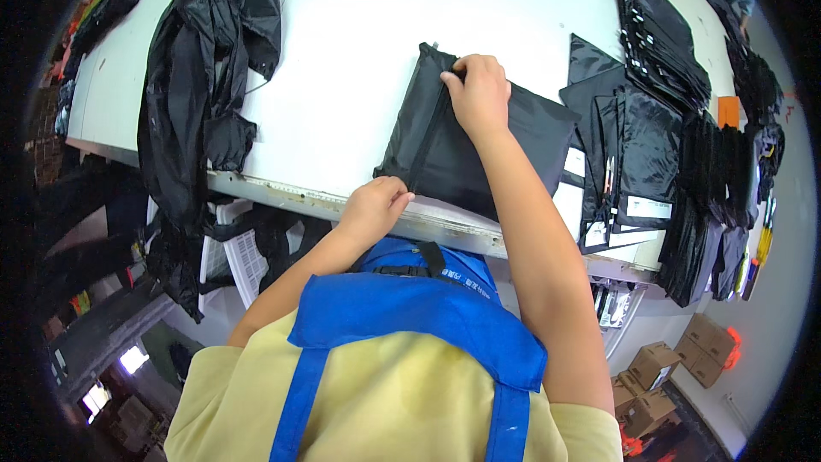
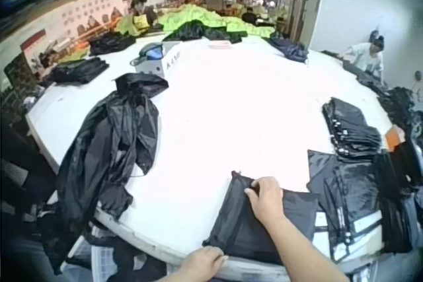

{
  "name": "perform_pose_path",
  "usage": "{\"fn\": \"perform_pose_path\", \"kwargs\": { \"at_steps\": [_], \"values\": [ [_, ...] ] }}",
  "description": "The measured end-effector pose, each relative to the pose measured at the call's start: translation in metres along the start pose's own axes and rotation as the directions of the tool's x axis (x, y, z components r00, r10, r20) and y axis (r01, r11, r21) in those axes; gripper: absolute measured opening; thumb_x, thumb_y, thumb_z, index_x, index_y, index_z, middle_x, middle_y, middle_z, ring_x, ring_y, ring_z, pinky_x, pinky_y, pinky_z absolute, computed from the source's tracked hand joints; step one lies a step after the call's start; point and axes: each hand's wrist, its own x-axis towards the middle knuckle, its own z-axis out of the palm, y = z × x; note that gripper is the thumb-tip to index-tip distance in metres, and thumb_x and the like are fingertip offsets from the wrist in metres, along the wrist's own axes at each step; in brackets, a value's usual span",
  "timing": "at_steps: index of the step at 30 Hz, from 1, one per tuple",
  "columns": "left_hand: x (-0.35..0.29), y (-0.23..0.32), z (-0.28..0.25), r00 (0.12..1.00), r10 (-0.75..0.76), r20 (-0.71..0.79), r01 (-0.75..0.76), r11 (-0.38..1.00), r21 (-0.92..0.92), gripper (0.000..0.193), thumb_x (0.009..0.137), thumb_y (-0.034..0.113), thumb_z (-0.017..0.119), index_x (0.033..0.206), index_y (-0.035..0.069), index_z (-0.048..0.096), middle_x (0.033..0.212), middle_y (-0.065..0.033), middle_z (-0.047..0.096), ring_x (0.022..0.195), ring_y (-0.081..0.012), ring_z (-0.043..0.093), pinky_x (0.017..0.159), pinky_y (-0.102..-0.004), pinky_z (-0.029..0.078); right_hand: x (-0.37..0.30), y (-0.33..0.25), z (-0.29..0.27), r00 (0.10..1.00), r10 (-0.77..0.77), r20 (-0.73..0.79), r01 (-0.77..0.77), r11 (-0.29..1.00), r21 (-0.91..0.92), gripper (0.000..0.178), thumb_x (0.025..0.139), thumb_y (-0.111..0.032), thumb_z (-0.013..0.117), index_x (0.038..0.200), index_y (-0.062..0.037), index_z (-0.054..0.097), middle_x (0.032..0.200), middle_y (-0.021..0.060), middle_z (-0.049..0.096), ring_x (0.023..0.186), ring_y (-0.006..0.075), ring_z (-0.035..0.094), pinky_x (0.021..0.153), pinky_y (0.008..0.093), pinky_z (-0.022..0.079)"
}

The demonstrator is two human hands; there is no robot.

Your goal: The person folds a black jacket on a white table, aligns edges, and places it into a clear plastic packaging bag. The person then folds another black jacket and places it into a plastic bag. The person repeats this process with additional jackets.

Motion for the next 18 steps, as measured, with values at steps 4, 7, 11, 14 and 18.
{"fn": "perform_pose_path", "kwargs": {
  "at_steps": [4,7,11,14,18],
  "values": [
    [0.042,-0.028,-0.004,0.979,-0.173,-0.11,0.154,0.975,-0.161,0.031,0.084,0.03,0.066,0.103,0.006,0.06,0.092,-0.0114,0.061,0.082,-0.0211,0.055,0.071,-0.0345,0.046,-0.054,-0.027,-0.032,0.982,0.171,0.076,-0.178,0.98,0.084,0.045,0.08,-0.03,0.07,0.111,-0.0007,0.053,0.104,0.0186,0.056,0.099,0.0342,0.054,0.085,0.0452,0.044],
    [0.092,-0.03,-0.003,0.797,-0.343,0.497,0.593,0.602,-0.534,0.05,0.093,0.049,0.05,0.126,0.011,0.052,0.109,-0.0089,0.061,0.1,-0.0209,0.056,0.083,-0.0356,0.046,-0.1,-0.038,-0.022,0.983,0.177,0.052,-0.176,0.984,-0.024,0.059,0.078,-0.034,0.07,0.12,0.0019,0.049,0.114,0.0235,0.053,0.107,0.0401,0.048,0.092,0.049,0.04],
    [0.082,0.006,-0.01,0.775,-0.009,0.632,0.603,0.308,-0.736,0.057,0.097,0.049,0.039,0.14,0.012,0.037,0.121,-0.01,0.055,0.112,-0.0243,0.053,0.095,-0.0402,0.044,-0.118,-0.073,-0.079,0.958,0.274,0.085,-0.283,0.951,0.125,0.087,0.072,-0.043,0.073,0.131,0.0082,0.034,0.117,0.0302,0.048,0.112,0.0431,0.045,0.099,0.0473,0.035],
    [0.052,0.088,-0.02,0.783,0.228,0.579,0.442,0.452,-0.775,0.083,0.087,0.059,0.052,0.147,0.01,0.022,0.144,-0.0128,0.032,0.126,-0.0269,0.041,0.1,-0.0432,0.04,-0.15,-0.084,-0.163,0.935,0.356,-0.006,-0.352,0.927,0.133,0.106,0.065,-0.046,0.078,0.138,0.0088,0.023,0.117,0.0325,0.049,0.111,0.0451,0.049,0.097,0.0452,0.041],
    [0.026,0.166,-0.004,0.37,0.623,0.69,0.282,0.632,-0.722,0.1,0.078,0.064,0.061,0.151,0.012,0.016,0.156,-0.0136,0.008,0.142,-0.032,0.017,0.108,-0.0473,0.03,-0.233,-0.065,-0.269,0.739,0.671,-0.065,-0.628,0.72,0.295,0.095,0.064,-0.036,0.08,0.135,0.0066,0.034,0.108,0.0237,0.06,0.097,0.035,0.061,0.088,0.0371,0.048]
  ]
}}
